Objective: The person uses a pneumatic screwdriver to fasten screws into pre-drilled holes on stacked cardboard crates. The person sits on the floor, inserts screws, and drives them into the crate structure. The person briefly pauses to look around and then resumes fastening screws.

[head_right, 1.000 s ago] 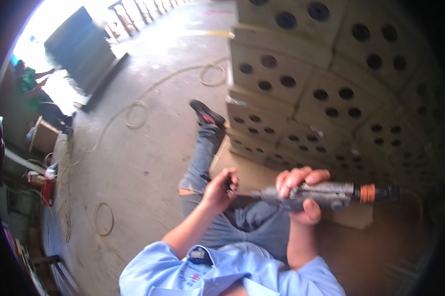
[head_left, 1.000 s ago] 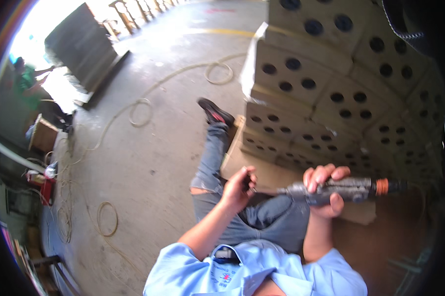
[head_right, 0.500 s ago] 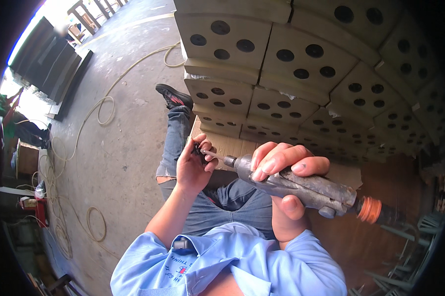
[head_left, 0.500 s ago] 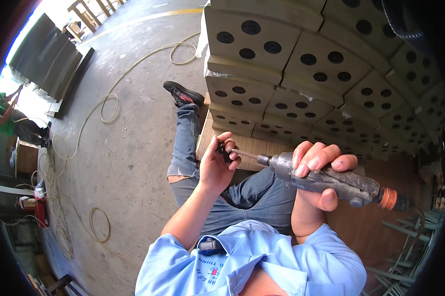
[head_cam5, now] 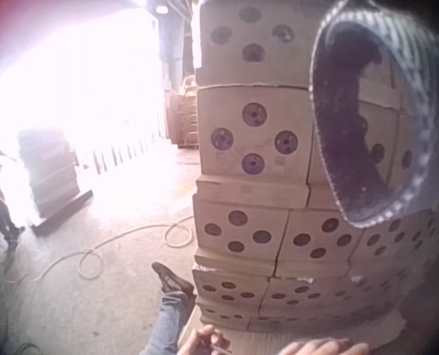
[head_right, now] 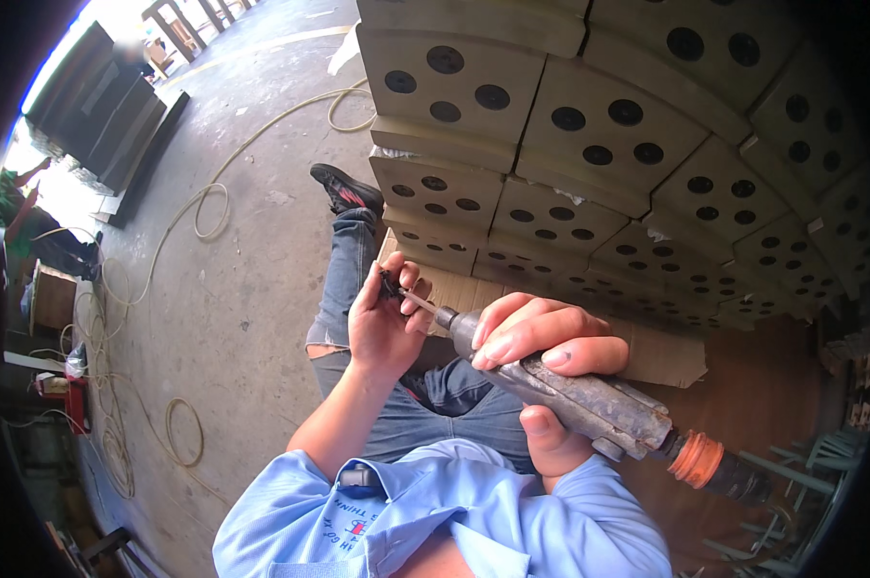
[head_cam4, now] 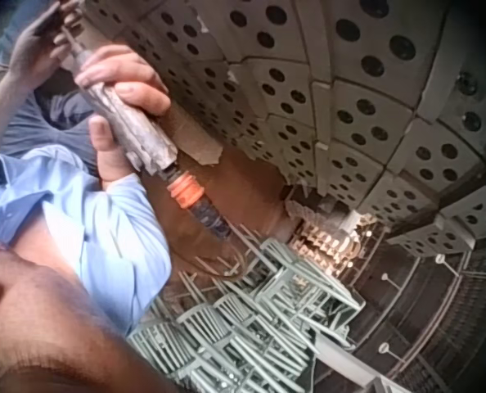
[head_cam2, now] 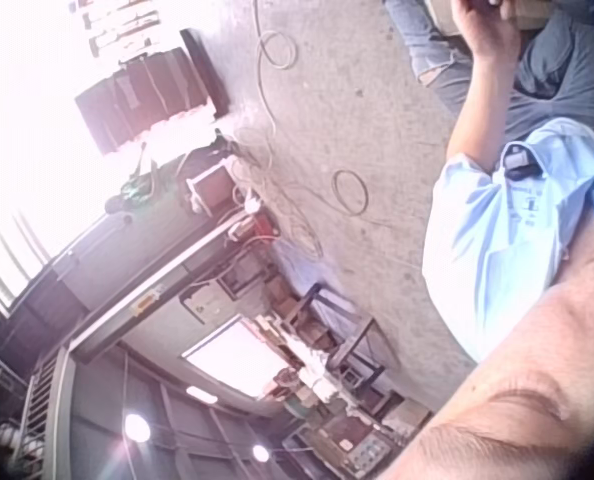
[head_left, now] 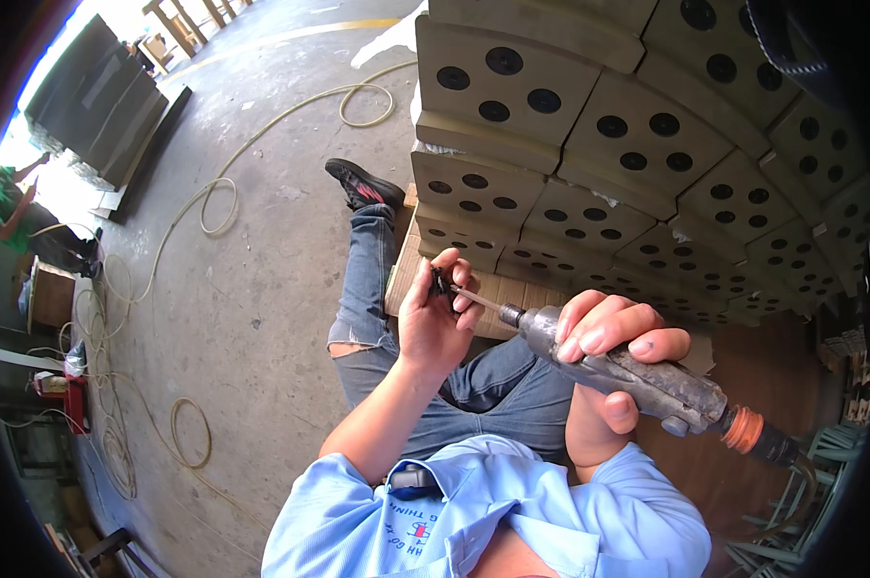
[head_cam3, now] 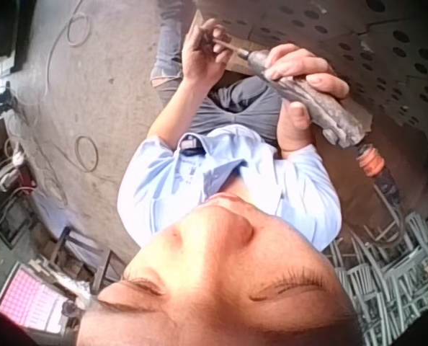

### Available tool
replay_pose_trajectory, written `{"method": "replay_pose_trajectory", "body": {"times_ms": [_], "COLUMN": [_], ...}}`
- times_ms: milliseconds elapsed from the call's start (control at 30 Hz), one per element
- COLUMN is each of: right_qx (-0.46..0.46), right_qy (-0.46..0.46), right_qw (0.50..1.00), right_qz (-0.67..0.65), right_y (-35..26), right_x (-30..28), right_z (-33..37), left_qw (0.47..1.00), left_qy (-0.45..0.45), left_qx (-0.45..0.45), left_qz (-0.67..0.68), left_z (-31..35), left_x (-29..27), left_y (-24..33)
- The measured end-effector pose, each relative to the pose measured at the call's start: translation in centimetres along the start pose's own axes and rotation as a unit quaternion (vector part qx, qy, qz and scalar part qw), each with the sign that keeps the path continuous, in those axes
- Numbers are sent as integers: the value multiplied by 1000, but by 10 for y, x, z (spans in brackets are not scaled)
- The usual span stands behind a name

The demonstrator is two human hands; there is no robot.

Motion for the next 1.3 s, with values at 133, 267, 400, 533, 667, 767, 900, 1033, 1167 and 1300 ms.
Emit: {"method": "replay_pose_trajectory", "body": {"times_ms": [133, 267, 400, 533, 667, 767, 900, 1033, 1167, 1300], "right_qx": [-1, -6, -14, -20, -26, -41, -43, -65, -68, -74], "right_qy": [1, 5, 9, 8, 15, 28, 38, 21, 17, 4], "right_qw": [1000, 1000, 1000, 1000, 999, 998, 996, 995, 995, 993], "right_qz": [1, 3, 7, 12, 13, 27, 63, 70, 72, 88], "right_y": [0, -1, -3, -6, -7, -12, -21, -26, -27, -33], "right_x": [1, -2, -2, -1, -4, -6, -5, -3, -3, 0], "right_z": [1, 1, 2, 1, 4, 4, 0, -2, -4, -6], "left_qw": [1000, 1000, 999, 999, 999, 999, 999, 998, 997, 997], "left_qy": [12, 17, 37, 31, 41, 36, 35, 42, 57, 63], "left_qx": [2, 1, 8, 9, 13, -1, 2, -3, -3, -22], "left_qz": [10, 18, 14, 13, 4, 26, 36, 50, 48, 40], "left_z": [-1, -2, -4, -7, -7, -8, -12, -14, -15, -18], "left_x": [1, 0, -1, -1, 3, 4, 8, 10, 7, 11], "left_y": [-3, -6, -7, -8, -8, -13, -16, -20, -21, -26]}}
Point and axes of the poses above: each hand's wrist, its own z-axis away from the middle knuckle, its own x-axis out of the palm, y = z × x, the point moved 10 cm from there along -z, towards the middle knuckle, and after that the axes turned 2 degrees about -z, right-handed, at the moved point
